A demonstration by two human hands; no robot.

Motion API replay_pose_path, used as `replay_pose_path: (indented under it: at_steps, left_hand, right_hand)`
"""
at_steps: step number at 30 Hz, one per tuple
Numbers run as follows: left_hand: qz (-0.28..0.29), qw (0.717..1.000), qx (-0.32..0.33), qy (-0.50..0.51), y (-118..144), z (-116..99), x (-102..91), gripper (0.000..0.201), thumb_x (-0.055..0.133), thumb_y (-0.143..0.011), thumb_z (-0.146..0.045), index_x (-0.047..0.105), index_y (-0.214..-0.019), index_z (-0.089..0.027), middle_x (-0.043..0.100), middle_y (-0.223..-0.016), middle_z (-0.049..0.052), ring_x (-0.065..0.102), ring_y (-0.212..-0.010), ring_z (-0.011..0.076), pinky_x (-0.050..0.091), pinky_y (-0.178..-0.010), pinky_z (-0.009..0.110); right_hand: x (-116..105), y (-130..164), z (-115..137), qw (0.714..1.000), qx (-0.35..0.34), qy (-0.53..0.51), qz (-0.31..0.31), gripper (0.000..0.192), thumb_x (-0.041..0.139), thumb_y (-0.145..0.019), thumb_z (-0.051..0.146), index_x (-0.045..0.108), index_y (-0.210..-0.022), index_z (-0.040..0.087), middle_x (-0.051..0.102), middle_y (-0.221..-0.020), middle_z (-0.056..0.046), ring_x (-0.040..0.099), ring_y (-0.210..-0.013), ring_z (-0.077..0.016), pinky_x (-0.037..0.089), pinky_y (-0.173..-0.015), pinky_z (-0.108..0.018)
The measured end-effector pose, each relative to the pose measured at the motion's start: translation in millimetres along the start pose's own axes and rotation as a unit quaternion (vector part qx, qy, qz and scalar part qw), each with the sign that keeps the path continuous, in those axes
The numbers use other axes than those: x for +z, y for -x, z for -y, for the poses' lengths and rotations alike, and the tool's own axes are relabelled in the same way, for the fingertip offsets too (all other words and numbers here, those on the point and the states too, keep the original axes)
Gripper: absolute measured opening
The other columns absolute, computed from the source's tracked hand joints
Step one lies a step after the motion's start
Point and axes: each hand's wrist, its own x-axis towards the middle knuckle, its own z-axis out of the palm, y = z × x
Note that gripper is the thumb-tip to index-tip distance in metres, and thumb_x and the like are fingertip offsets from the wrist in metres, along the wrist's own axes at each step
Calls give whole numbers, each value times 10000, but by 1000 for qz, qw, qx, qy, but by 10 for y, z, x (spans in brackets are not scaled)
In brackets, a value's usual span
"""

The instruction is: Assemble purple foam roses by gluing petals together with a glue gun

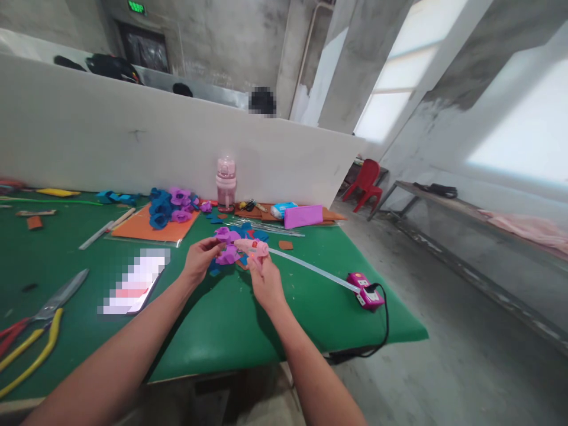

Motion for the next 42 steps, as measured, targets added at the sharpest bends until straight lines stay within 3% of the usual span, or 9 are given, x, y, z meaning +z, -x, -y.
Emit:
replay_pose_path:
  at_steps: [34,42]
  left_hand:
    - [3,1000,3,4,-10,17,-6,330,737,-605,-382,699,-824,-138,629,-650,14,475,-512,79,364,-493,202]
    - [-1,1000,2,4,-6,15,-6,347,741,-594,-392,698,-829,-140,634,-653,17,477,-513,81,366,-494,203]
  right_hand:
    - [48,12,24,1000,-8,9,-4,292,379,-882,403,549,-962,180,604,-666,-49,604,-654,-195,423,-542,-257]
    - [42,6,42,999,-26,17,-16,292,379,-882,384,547,-990,172,630,-765,-66,608,-744,-200,442,-622,-272]
